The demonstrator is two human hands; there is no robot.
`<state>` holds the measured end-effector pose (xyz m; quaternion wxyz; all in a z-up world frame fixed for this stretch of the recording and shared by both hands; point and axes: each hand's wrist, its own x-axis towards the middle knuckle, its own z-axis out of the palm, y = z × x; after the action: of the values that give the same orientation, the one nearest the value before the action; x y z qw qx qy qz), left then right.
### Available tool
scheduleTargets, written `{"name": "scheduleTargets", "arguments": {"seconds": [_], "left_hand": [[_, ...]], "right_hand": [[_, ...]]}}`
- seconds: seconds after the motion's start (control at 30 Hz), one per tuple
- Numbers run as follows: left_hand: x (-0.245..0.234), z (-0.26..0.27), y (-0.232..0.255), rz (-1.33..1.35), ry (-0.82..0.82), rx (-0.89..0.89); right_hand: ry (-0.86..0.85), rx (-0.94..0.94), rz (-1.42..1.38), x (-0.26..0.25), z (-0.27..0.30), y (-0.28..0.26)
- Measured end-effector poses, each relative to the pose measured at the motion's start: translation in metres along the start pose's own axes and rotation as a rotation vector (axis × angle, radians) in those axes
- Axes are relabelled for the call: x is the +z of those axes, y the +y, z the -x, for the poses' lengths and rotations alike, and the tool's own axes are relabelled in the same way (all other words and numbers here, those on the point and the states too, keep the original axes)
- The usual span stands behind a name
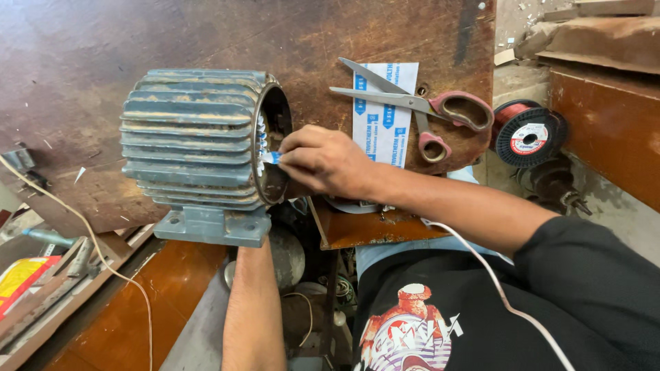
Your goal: The person cuts a strip of blue and white tape with scissors and inserts the pieces into the slots of a motor housing. They repeatedly adjust the tape placement and rotate the motor to access different slots.
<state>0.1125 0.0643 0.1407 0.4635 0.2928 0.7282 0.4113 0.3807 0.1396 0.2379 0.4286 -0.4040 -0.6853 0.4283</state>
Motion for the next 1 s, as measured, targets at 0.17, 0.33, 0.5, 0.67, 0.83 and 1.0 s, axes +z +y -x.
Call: {"name": "scheduleTargets", "arguments": {"seconds": [0.17, 0.33, 0.5, 0.67, 0.83, 1.0], "left_hand": [[0.005, -0.005, 0.002, -0.007, -0.005, 0.002], [-0.001, -0.005, -0.001, -0.006, 0.03, 0.001], [-0.004, -0.009, 0.002, -0.026, 0.058, 0.027], [0.004, -0.006, -0.004, -0.041, 0.058, 0.026], [-0.007, 0.002, -0.009, -0.059, 0.081, 0.01], [-0.003, -0.001, -0.011, -0.074, 0.058, -0.002]], "right_hand": [[0.114, 0.035, -0.087, 0.017, 0.001, -0.005], [0.145, 0.153, -0.148, 0.005, 0.023, -0.007], [0.22, 0.053, -0.153, 0.02, 0.007, -0.005], [0.229, 0.038, -0.137, 0.014, 0.015, 0.0], [0.253, 0.1, -0.191, 0.018, 0.021, -0.002], [0.235, 0.097, -0.207, 0.023, 0.016, 0.013]]}}
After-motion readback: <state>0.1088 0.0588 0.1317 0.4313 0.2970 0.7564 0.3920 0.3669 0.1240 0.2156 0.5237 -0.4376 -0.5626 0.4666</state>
